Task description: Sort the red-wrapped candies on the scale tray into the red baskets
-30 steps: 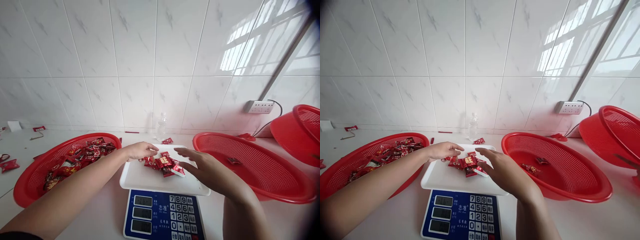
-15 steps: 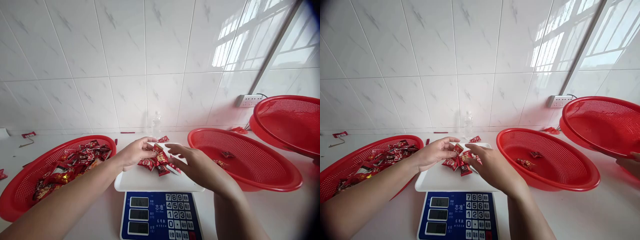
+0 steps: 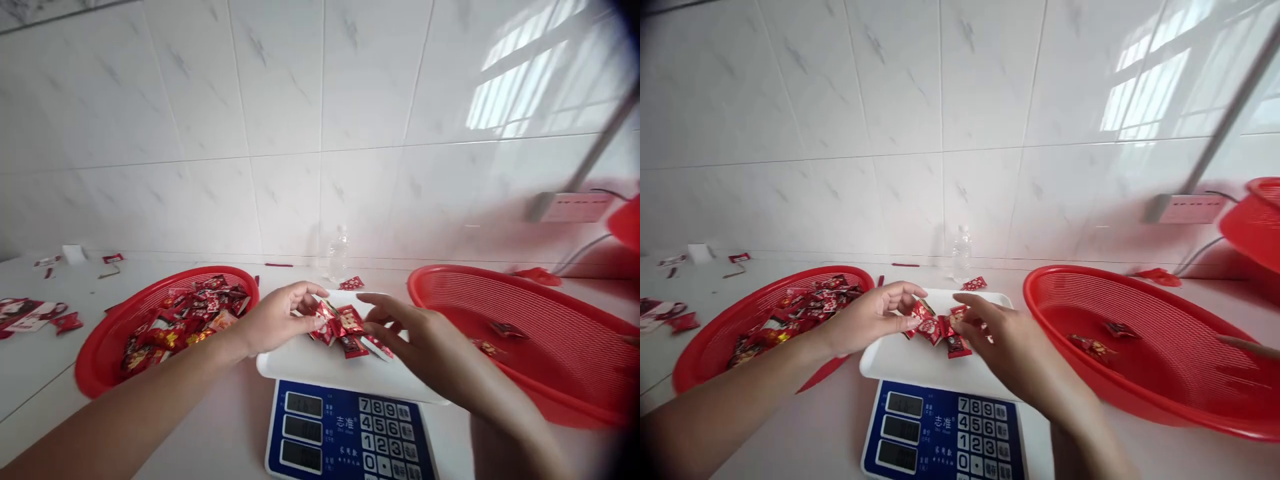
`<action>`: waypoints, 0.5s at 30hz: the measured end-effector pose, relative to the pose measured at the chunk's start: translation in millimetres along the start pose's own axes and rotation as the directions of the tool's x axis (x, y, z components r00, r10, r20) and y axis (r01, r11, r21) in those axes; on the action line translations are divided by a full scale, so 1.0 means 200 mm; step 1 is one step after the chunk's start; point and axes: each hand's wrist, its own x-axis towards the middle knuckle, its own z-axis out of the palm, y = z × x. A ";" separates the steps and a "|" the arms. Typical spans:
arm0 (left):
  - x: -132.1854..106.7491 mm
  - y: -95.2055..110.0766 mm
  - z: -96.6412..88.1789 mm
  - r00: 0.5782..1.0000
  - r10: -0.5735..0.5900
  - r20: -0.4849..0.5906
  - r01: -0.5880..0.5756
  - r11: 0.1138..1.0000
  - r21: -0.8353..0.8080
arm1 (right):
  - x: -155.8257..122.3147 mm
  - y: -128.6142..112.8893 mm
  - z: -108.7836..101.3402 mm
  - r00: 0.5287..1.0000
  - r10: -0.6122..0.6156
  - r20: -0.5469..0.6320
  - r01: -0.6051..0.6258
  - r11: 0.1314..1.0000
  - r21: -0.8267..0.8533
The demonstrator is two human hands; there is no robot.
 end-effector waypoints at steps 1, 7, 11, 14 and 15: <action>-0.03 -0.02 -0.07 0.998 -0.015 -0.054 0.018 0.998 0.054 | 0.00 0.02 0.00 1.000 0.003 -0.016 -0.003 1.000 -0.011; -0.23 -0.22 -0.50 0.884 -0.183 -0.431 0.344 0.879 0.332 | 0.02 0.10 0.02 0.999 -0.025 -0.036 0.022 0.997 -0.074; -0.37 -0.39 -0.61 0.832 -0.310 -0.460 0.465 0.842 0.274 | 0.04 0.09 0.05 1.000 -0.017 -0.016 0.015 0.996 -0.090; -0.45 -0.49 -0.61 0.817 -0.449 -0.361 0.551 0.793 0.261 | 0.04 0.09 0.06 1.000 -0.028 -0.011 0.027 0.994 -0.104; -0.47 -0.51 -0.60 0.808 -0.491 -0.325 0.576 0.775 0.260 | 0.04 0.09 0.07 0.999 -0.033 -0.009 0.032 0.993 -0.112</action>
